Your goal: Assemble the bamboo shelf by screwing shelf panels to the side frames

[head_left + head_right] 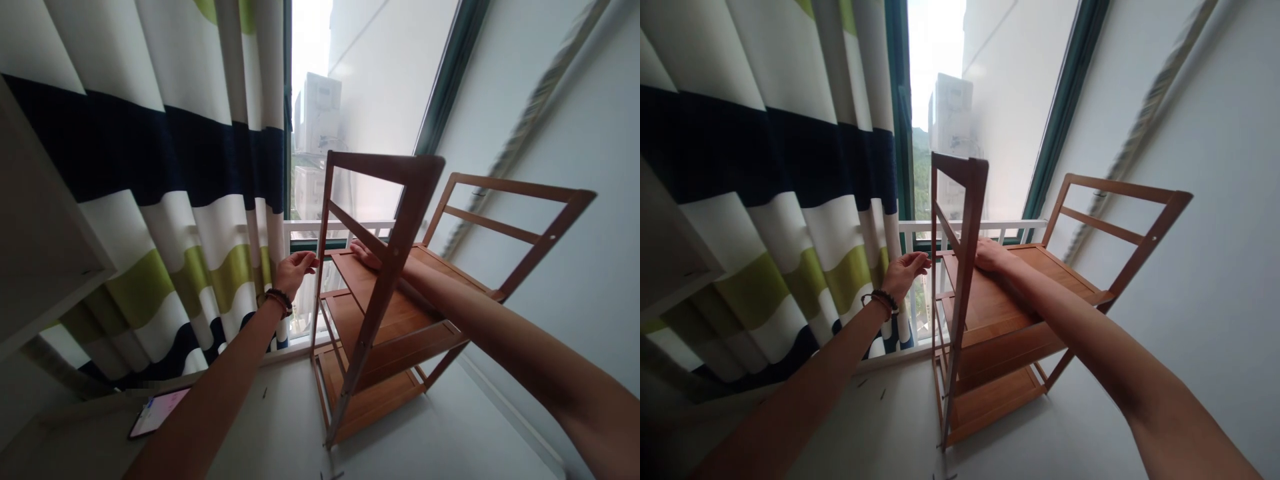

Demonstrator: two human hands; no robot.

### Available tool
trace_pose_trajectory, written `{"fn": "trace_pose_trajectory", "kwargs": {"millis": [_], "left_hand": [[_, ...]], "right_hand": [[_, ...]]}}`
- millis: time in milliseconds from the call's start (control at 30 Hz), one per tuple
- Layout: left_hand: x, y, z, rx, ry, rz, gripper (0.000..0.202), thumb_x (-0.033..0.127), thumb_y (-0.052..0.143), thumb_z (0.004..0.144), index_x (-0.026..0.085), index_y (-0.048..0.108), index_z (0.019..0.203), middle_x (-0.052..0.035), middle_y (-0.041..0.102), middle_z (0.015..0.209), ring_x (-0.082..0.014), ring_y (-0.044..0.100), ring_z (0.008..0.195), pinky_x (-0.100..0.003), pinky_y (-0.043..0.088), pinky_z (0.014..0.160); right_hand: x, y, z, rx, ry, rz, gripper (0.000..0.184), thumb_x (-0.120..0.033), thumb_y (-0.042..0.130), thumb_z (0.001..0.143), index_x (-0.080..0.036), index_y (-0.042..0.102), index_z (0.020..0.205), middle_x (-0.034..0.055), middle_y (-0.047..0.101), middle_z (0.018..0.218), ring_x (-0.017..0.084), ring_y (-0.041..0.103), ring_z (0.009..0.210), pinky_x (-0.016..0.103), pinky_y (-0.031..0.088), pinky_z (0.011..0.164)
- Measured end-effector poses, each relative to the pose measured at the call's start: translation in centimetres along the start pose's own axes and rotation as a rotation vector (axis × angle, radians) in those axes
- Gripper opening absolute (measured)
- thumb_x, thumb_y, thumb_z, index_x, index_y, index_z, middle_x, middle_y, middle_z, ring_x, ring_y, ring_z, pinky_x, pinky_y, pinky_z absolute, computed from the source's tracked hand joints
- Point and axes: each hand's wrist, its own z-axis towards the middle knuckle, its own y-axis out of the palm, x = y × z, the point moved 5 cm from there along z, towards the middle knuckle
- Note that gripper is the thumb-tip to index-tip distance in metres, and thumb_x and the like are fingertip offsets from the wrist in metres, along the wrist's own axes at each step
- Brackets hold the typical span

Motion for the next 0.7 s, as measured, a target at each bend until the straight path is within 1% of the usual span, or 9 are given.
{"fn": "trace_pose_trajectory", "kwargs": {"millis": [100,200,300,433,567,633,700], "left_hand": [[-0.3,-0.3,0.1,0.034,0.029,-0.079,0.033,0.032,0.078,0.058,0.012,0.067,0.082,-0.0058,0.07,0.075,-0.0135,0.063,0.07,-0.027,0.05,0.065],[-0.4,-0.4,0.3,0.037,0.095,-0.053,0.03,0.031,0.078,0.059,0.013,0.069,0.081,-0.0066,0.071,0.077,-0.0137,0.063,0.069,-0.027,0.05,0.064],[-0.4,-0.4,0.4,0.051,0.156,-0.016,0.025,0.032,0.076,0.061,0.014,0.071,0.078,-0.0071,0.072,0.079,-0.0151,0.064,0.071,-0.026,0.05,0.06],[-0.5,0.0,0.4,0.034,0.175,-0.014,0.022,0.029,0.075,0.063,0.014,0.072,0.078,-0.0069,0.072,0.081,-0.0169,0.065,0.073,-0.026,0.052,0.059],[-0.2,0.1,0.2,0.069,0.197,0.031,0.017,0.026,0.074,0.063,0.015,0.073,0.076,-0.0049,0.072,0.074,-0.0175,0.066,0.069,-0.027,0.055,0.059],[0.0,0.1,0.2,0.079,0.224,0.073,0.016,0.026,0.073,0.064,0.016,0.073,0.076,-0.0041,0.071,0.073,-0.0179,0.067,0.07,-0.028,0.056,0.06],[0.1,0.0,0.3,0.072,0.243,0.116,0.017,0.028,0.073,0.065,0.017,0.074,0.078,-0.0038,0.072,0.073,-0.0175,0.066,0.068,-0.028,0.055,0.062]], "right_hand": [[-1.2,0.7,1.5,0.005,-0.02,0.041,0.034,-0.041,0.039,0.09,-0.015,0.06,0.085,0.0091,0.065,0.094,0.021,0.056,0.089,0.032,0.043,0.08],[-2.0,1.4,2.5,0.016,-0.025,0.076,0.04,-0.047,0.037,0.09,-0.014,0.059,0.081,0.0086,0.066,0.085,0.02,0.056,0.081,0.03,0.043,0.073],[-2.4,1.9,3.1,0.026,-0.037,0.099,0.044,-0.05,0.035,0.09,-0.016,0.06,0.08,0.0062,0.066,0.08,0.019,0.057,0.078,0.029,0.043,0.072],[-1.8,2.2,3.6,0.022,0.002,0.132,0.042,-0.049,0.039,0.089,-0.017,0.061,0.077,0.0046,0.065,0.078,0.019,0.058,0.077,0.029,0.044,0.071],[-1.0,2.4,4.3,0.002,0.033,0.138,0.034,-0.044,0.046,0.089,-0.014,0.061,0.09,0.0036,0.063,0.09,0.016,0.059,0.081,0.031,0.048,0.074],[-0.8,2.5,4.6,-0.014,0.027,0.143,0.037,-0.045,0.045,0.089,-0.013,0.062,0.086,0.0021,0.063,0.085,0.016,0.059,0.078,0.031,0.047,0.073],[-0.8,2.7,4.9,-0.029,0.017,0.155,0.044,-0.048,0.041,0.089,-0.013,0.062,0.072,0.0012,0.062,0.069,0.017,0.058,0.073,0.029,0.044,0.072]]}}
